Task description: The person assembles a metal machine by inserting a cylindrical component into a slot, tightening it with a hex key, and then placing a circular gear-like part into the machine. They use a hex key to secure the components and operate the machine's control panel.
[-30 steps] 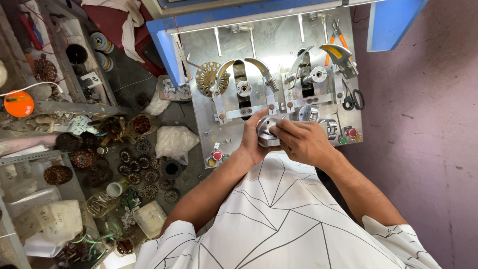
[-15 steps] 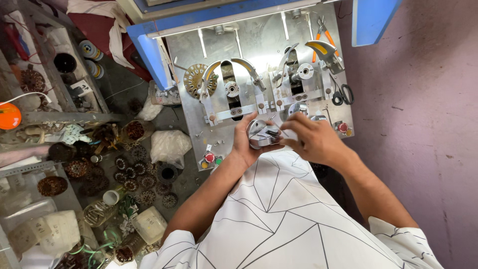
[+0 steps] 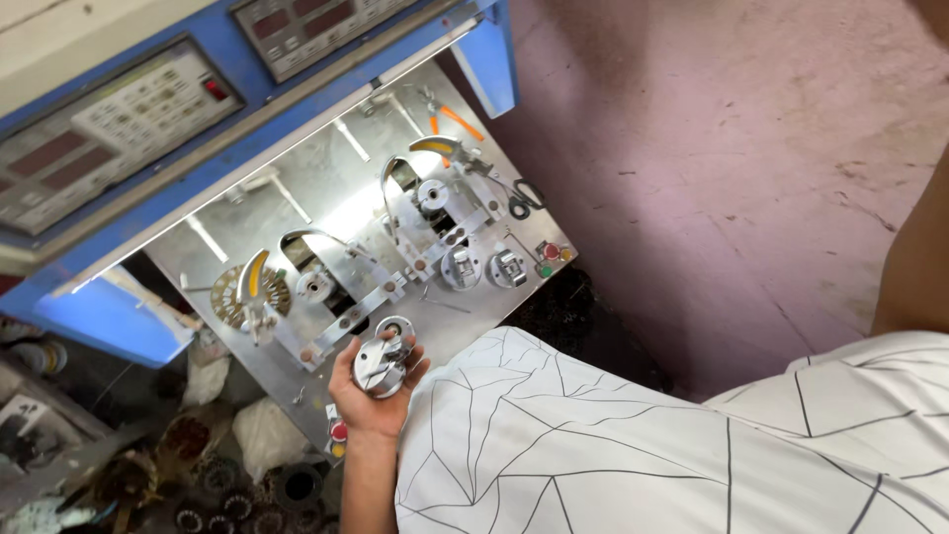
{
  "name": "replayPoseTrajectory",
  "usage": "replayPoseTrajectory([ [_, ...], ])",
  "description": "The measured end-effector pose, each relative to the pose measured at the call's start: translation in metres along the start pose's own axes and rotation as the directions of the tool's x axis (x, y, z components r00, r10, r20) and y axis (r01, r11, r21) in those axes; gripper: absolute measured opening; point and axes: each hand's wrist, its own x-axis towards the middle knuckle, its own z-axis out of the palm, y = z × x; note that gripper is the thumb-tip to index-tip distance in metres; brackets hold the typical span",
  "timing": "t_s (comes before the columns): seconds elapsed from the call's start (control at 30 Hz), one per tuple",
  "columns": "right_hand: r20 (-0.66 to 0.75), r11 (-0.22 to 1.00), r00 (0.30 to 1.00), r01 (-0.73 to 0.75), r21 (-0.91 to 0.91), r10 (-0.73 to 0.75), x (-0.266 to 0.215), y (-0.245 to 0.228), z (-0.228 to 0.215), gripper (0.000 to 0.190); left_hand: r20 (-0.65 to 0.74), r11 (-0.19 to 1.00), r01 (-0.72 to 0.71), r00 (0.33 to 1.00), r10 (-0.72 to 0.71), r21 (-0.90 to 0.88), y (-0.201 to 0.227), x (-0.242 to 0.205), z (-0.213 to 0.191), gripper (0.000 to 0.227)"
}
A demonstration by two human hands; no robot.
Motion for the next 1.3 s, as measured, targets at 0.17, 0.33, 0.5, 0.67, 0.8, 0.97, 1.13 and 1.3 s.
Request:
replayPoseTrajectory([
  [0.17,0.064,1.000,0.998,-0.029,0.005,0.028,-0.009,0.027,0.022,0.047,-0.002,0.999,-0.029,1.000,0.029,0.032,-0.014,0.014,0.002,0.051],
  [0.33,0.081,0.999,0.996,-0.039,0.022,0.037,0.024,0.044,0.031,0.042,-0.003,0.998,-0.064,0.998,0.064,0.021,-0.028,0.019,0.007,0.050],
  [0.5,0.087,0.998,0.995,-0.059,0.016,0.057,0.030,0.057,0.043,0.037,0.012,0.996,-0.084,0.996,0.085,-0.028,-0.036,0.019,0.014,0.049],
  [0.67,0.060,0.999,0.997,-0.050,0.012,0.049,0.030,0.025,0.072,0.032,-0.018,0.994,-0.106,0.994,0.105,-0.037,-0.043,0.016,0.020,0.049],
  [0.8,0.057,0.998,0.997,0.046,0.038,-0.049,0.018,-0.072,0.138,0.028,-0.028,0.994,-0.042,0.999,0.039,-0.096,-0.049,0.014,0.005,0.046],
  [0.97,-0.232,0.904,0.914,0.380,0.196,-0.334,-0.030,-0.133,0.139,0.024,-0.119,0.997,-0.080,0.990,0.078,-0.009,-0.058,0.005,-0.014,0.053],
  [1.13,-0.095,0.437,0.672,0.575,0.691,-0.735,-0.111,-0.216,0.138,0.020,-0.190,0.996,-0.073,0.978,0.083,0.056,-0.057,0.000,-0.035,0.049],
  [1.3,0.287,0.343,0.291,0.163,0.925,-0.913,-0.186,-0.314,0.170,0.048,-0.172,0.990,0.073,0.984,-0.051,0.124,-0.056,-0.001,-0.057,0.052],
])
